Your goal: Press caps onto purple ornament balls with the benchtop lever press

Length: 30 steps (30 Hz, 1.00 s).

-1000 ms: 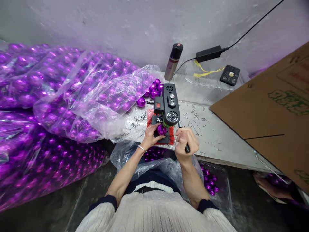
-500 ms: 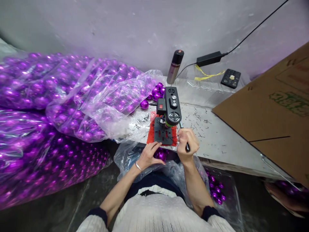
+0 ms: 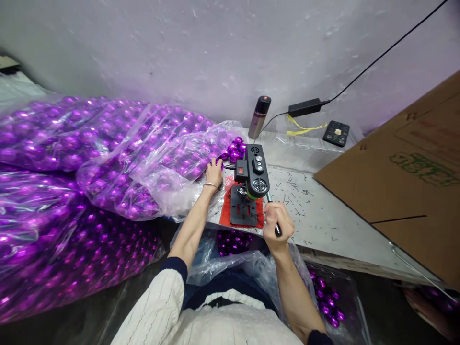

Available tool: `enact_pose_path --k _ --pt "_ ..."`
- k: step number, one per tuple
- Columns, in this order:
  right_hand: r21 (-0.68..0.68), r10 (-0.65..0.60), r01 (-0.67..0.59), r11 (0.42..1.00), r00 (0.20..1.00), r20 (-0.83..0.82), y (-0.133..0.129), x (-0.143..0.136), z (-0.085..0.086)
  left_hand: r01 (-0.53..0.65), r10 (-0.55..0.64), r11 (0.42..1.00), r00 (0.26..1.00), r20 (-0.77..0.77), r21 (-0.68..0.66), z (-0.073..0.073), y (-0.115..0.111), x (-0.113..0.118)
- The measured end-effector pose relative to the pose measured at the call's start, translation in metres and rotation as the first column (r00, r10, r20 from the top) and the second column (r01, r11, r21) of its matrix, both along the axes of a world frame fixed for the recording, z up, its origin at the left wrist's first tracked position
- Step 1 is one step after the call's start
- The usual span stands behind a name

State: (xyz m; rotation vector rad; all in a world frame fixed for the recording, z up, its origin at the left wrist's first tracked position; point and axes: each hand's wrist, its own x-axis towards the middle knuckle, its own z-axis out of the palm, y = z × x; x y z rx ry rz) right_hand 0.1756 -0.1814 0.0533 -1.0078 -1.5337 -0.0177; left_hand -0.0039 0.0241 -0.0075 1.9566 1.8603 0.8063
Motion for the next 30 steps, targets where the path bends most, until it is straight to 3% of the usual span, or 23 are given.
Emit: enact_pose_path --k 3,5,8,9,11,13,15,20,23,27,30 --pt "0.005 -0.001 0.001 1.0 1.0 0.002 0.0 0.0 0.001 -0.032 0.031 0.999 0.94 0.34 -0.003 -0.001 -0.016 -0.007" --pt "-0.001 -0.007 0.007 1.0 1.0 -0.007 0.0 -0.001 0.004 -0.05 0.091 0.996 0.74 0.667 -0.079 -0.004 -0.041 -0.013" --pt "-0.029 -0.021 0.019 0.999 0.999 -0.043 0.001 -0.003 0.01 0.073 0.222 0.965 0.297 0.929 -0.254 -0.01 -0.09 -0.017" --pt "-0.038 -0.025 0.023 0.999 0.998 -0.06 0.001 -0.004 0.011 0.121 0.255 0.951 0.211 0.944 -0.284 -0.012 -0.106 -0.015" --pt "-0.051 -0.032 0.028 0.998 0.995 -0.091 0.002 -0.005 0.014 0.16 0.284 0.938 0.149 0.947 -0.307 -0.017 -0.134 -0.008" --pt "-0.055 -0.034 0.028 0.998 0.994 -0.106 0.002 -0.006 0.016 0.149 0.275 0.942 0.166 0.947 -0.3 -0.022 -0.153 0.003" --pt "-0.056 -0.03 0.025 0.998 0.994 -0.102 0.002 -0.006 0.017 0.136 0.238 0.952 0.23 0.944 -0.273 -0.027 -0.162 0.015" --pt "-0.048 -0.008 0.006 0.999 0.999 -0.052 0.0 -0.004 0.017 0.114 0.0 0.991 0.555 0.832 -0.076 -0.039 -0.167 0.034" --pt "-0.045 -0.017 0.016 0.999 0.999 -0.031 0.0 -0.003 0.016 0.11 -0.082 0.994 0.694 0.715 0.007 -0.048 -0.166 0.037" --pt "-0.042 -0.022 0.022 0.999 1.0 -0.02 -0.001 -0.003 0.015 0.124 -0.151 0.989 0.794 0.59 0.087 -0.057 -0.162 0.039" --pt "-0.049 -0.015 0.014 0.999 1.0 -0.022 -0.002 -0.002 0.014 0.194 -0.247 0.969 0.826 0.508 0.155 -0.059 -0.159 0.04"
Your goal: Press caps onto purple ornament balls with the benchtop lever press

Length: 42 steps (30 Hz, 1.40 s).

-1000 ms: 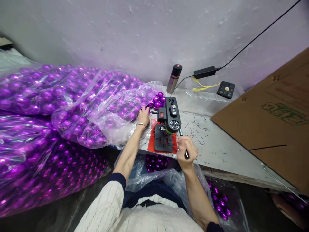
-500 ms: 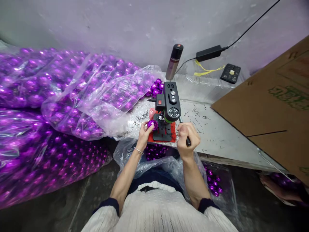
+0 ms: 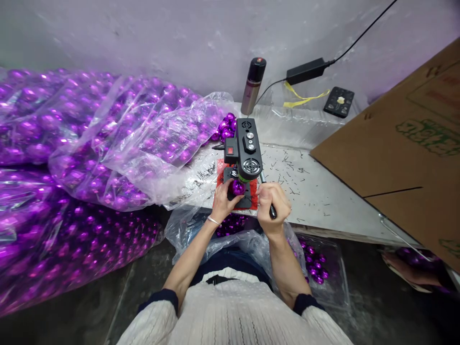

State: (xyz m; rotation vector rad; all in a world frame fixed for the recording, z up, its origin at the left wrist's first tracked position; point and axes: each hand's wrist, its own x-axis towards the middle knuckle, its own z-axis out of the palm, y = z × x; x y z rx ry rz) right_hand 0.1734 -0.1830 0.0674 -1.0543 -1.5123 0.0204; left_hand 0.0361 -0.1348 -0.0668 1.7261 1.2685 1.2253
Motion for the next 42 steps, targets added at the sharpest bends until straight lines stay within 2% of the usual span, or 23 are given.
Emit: enact_pose_path --k 3,8,14,21,29,33,35,37,40,42 --pt "-0.008 0.001 -0.001 1.0 1.0 0.003 -0.001 0.0 0.0 0.062 -0.061 0.998 0.998 -0.026 0.011 -0.001 0.002 0.0" --pt "0.001 -0.003 0.003 1.0 1.0 0.022 -0.001 0.001 -0.004 0.062 -0.062 0.998 0.998 -0.009 0.004 -0.003 0.003 -0.001" --pt "0.1 -0.039 0.032 0.994 0.997 0.071 0.001 0.001 -0.028 0.065 -0.065 0.998 0.998 -0.018 0.017 -0.001 0.001 0.0" --pt "0.164 -0.07 0.068 0.984 0.997 0.01 0.008 0.0 -0.06 0.066 -0.066 0.998 0.998 -0.017 -0.001 0.001 -0.001 -0.001" --pt "0.204 -0.1 0.105 0.973 0.994 -0.034 0.013 -0.004 -0.073 0.061 -0.061 0.998 0.998 0.007 -0.005 0.0 0.0 0.0" --pt "0.224 -0.045 0.041 0.974 0.999 0.012 0.014 -0.001 -0.079 0.046 -0.046 0.999 0.999 0.005 -0.016 -0.001 0.001 0.001" --pt "0.22 -0.025 0.022 0.975 1.0 0.008 0.014 0.0 -0.076 0.049 -0.049 0.999 0.999 0.006 -0.004 -0.002 0.003 0.001" --pt "0.175 -0.026 0.033 0.984 0.999 -0.042 0.012 -0.001 -0.066 0.061 -0.062 0.998 0.998 0.004 0.017 -0.002 0.005 0.001" --pt "0.09 -0.064 0.073 0.993 0.993 -0.102 0.008 -0.003 -0.04 0.077 -0.077 0.996 0.997 -0.009 0.051 -0.004 0.003 0.001" --pt "0.034 -0.086 0.09 0.995 0.989 -0.122 0.006 -0.005 -0.022 0.08 -0.077 0.993 0.996 -0.038 0.091 -0.007 -0.006 -0.002"
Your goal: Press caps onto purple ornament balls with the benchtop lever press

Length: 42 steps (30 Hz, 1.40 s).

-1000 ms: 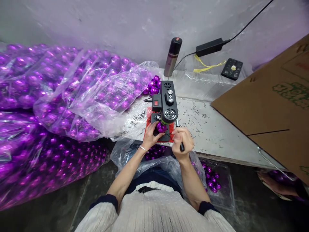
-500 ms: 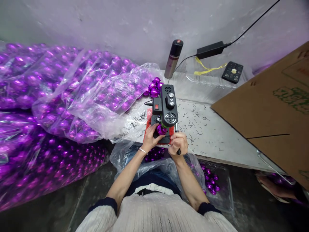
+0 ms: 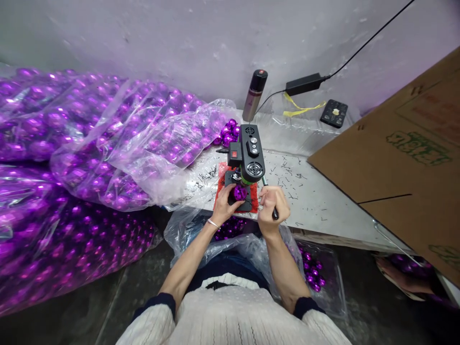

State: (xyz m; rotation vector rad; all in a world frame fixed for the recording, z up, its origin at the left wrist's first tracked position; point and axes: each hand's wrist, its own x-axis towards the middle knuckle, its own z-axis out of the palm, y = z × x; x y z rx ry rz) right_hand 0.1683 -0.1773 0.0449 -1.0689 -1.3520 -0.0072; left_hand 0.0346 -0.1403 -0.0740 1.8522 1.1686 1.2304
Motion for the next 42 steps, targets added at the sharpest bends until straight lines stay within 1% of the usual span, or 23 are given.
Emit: enact_pose_path --k 2,3,5,6,8,9,10,12,13,15,17,19,22,24,28,31,34,36,37,38,39,41,42 --pt "-0.033 0.005 -0.006 0.999 1.0 -0.009 -0.002 -0.001 0.01 0.009 -0.006 0.998 0.998 -0.056 0.065 -0.005 -0.016 -0.005" --pt "-0.04 0.012 -0.012 0.999 1.0 -0.006 -0.002 0.0 0.011 0.025 -0.016 0.995 0.995 -0.094 0.1 -0.008 -0.026 -0.008" --pt "-0.036 0.024 -0.023 0.999 1.0 0.009 -0.004 0.0 0.008 0.078 -0.052 0.987 0.984 -0.172 0.144 -0.013 -0.043 -0.016" --pt "-0.031 0.03 -0.03 0.999 0.999 0.017 -0.004 0.001 0.005 0.104 -0.073 0.984 0.977 -0.202 0.146 -0.014 -0.048 -0.02" --pt "-0.02 0.039 -0.038 0.999 0.999 0.024 -0.004 0.002 -0.002 0.116 -0.085 0.986 0.97 -0.228 0.123 -0.014 -0.046 -0.03" --pt "-0.017 0.04 -0.039 0.999 0.999 0.023 -0.004 0.002 -0.004 0.08 -0.056 0.992 0.974 -0.219 0.102 -0.011 -0.039 -0.036" --pt "-0.013 0.04 -0.04 0.999 0.999 0.021 -0.004 0.002 -0.005 0.016 0.0 0.997 0.98 -0.199 0.078 -0.007 -0.026 -0.041" --pt "-0.007 0.043 -0.043 0.999 0.999 0.016 -0.004 0.002 -0.006 -0.171 0.172 0.985 0.972 -0.159 0.022 0.003 0.007 -0.054" --pt "-0.003 0.048 -0.048 0.999 0.999 0.015 -0.004 0.002 -0.005 -0.261 0.256 0.965 0.953 -0.161 -0.008 0.008 0.026 -0.061" --pt "0.005 0.058 -0.058 0.998 0.998 0.018 -0.004 0.002 -0.004 -0.393 0.373 0.918 0.9 -0.224 -0.053 0.02 0.06 -0.074" --pt "0.009 0.061 -0.061 0.998 0.998 0.023 -0.004 0.002 -0.003 -0.462 0.432 0.885 0.858 -0.278 -0.052 0.029 0.081 -0.087" --pt "0.009 0.058 -0.059 0.998 0.998 0.026 -0.004 0.002 -0.004 -0.5 0.471 0.866 0.832 -0.293 -0.028 0.036 0.091 -0.097" --pt "0.013 0.05 -0.051 0.999 0.999 0.02 -0.003 0.002 -0.006 -0.554 0.534 0.832 0.798 -0.279 0.006 0.042 0.093 -0.105" --pt "0.018 0.049 -0.049 0.999 0.999 0.015 -0.003 0.002 -0.007 -0.562 0.545 0.827 0.798 -0.259 0.009 0.044 0.095 -0.107" --pt "0.022 0.055 -0.056 0.998 0.998 0.016 -0.003 0.001 -0.007 -0.508 0.485 0.86 0.846 -0.219 -0.057 0.044 0.111 -0.109" --pt "0.017 0.053 -0.054 0.998 0.998 0.021 -0.003 0.002 -0.006 -0.484 0.467 0.864 0.874 -0.137 -0.142 0.044 0.121 -0.109" --pt "0.016 0.047 -0.047 0.999 0.999 0.025 -0.003 0.001 -0.006 -0.46 0.481 0.851 0.876 0.026 -0.254 0.048 0.12 -0.106" --pt "0.02 0.047 -0.048 0.999 0.998 0.028 -0.003 0.001 -0.005 -0.404 0.508 0.826 0.836 0.207 -0.393 0.053 0.113 -0.102" --pt "0.021 0.048 -0.048 0.999 0.998 0.029 -0.003 0.001 -0.005 -0.33 0.514 0.808 0.799 0.312 -0.488 0.056 0.108 -0.099" --pt "0.023 0.047 -0.048 0.999 0.998 0.029 -0.003 0.001 -0.005 -0.216 0.514 0.786 0.749 0.419 -0.579 0.059 0.101 -0.097" --pt "0.025 0.045 -0.046 0.999 0.999 0.028 -0.003 0.001 -0.005 -0.073 0.507 0.759 0.689 0.517 -0.647 0.061 0.094 -0.094" --pt "0.03 0.038 -0.038 0.999 0.999 0.029 -0.002 0.0 -0.005 0.196 0.497 0.693 0.567 0.657 -0.693 0.065 0.077 -0.087" --pt "0.032 0.033 -0.034 0.999 0.999 0.03 -0.002 0.0 -0.004 0.284 0.499 0.665 0.52 0.694 -0.691 0.066 0.069 -0.083"
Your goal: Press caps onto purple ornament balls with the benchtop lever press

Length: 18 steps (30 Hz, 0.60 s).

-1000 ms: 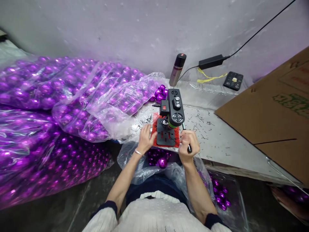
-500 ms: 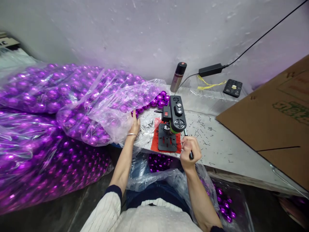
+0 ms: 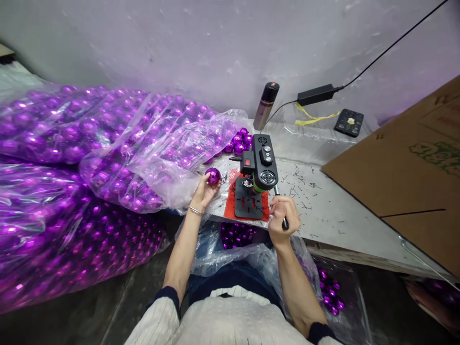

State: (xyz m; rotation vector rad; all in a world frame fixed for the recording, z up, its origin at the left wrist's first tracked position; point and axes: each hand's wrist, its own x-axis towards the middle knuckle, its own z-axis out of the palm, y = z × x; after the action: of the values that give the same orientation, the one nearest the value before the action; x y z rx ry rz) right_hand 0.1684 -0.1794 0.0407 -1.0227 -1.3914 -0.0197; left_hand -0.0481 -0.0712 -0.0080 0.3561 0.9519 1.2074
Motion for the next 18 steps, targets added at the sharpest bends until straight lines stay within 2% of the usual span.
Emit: enact_pose_path --k 2,5,7,9,12,15,16,18 --pt "-0.005 -0.009 0.009 1.0 1.0 0.002 0.0 0.0 0.002 0.035 -0.032 0.999 0.994 0.101 -0.03 0.0 -0.016 0.009" --pt "-0.02 -0.009 0.009 1.0 1.0 -0.002 0.001 -0.001 0.009 0.079 -0.072 0.995 0.992 0.102 -0.058 -0.005 -0.034 0.026" --pt "-0.024 -0.004 0.004 1.0 1.0 -0.009 0.002 -0.001 0.015 0.097 -0.097 0.994 0.995 0.014 -0.054 -0.01 -0.043 0.037" --pt "-0.025 -0.002 0.001 1.0 1.0 -0.017 0.003 -0.001 0.02 0.1 -0.1 0.995 0.985 -0.142 -0.009 -0.016 -0.049 0.047" --pt "-0.033 0.003 -0.004 0.999 1.0 -0.021 0.004 0.0 0.026 0.121 -0.07 0.986 0.927 -0.368 0.115 -0.023 -0.055 0.06" --pt "-0.042 0.005 -0.005 0.999 1.0 -0.002 0.004 0.001 0.029 0.199 -0.046 0.954 0.836 -0.546 0.225 -0.03 -0.06 0.07" --pt "-0.043 0.006 -0.006 0.999 1.0 0.005 0.004 0.001 0.029 0.228 -0.024 0.943 0.776 -0.631 0.244 -0.033 -0.061 0.072" --pt "-0.041 0.013 -0.013 0.999 1.0 0.014 0.003 0.002 0.029 0.28 0.044 0.924 0.597 -0.801 0.26 -0.038 -0.064 0.075"
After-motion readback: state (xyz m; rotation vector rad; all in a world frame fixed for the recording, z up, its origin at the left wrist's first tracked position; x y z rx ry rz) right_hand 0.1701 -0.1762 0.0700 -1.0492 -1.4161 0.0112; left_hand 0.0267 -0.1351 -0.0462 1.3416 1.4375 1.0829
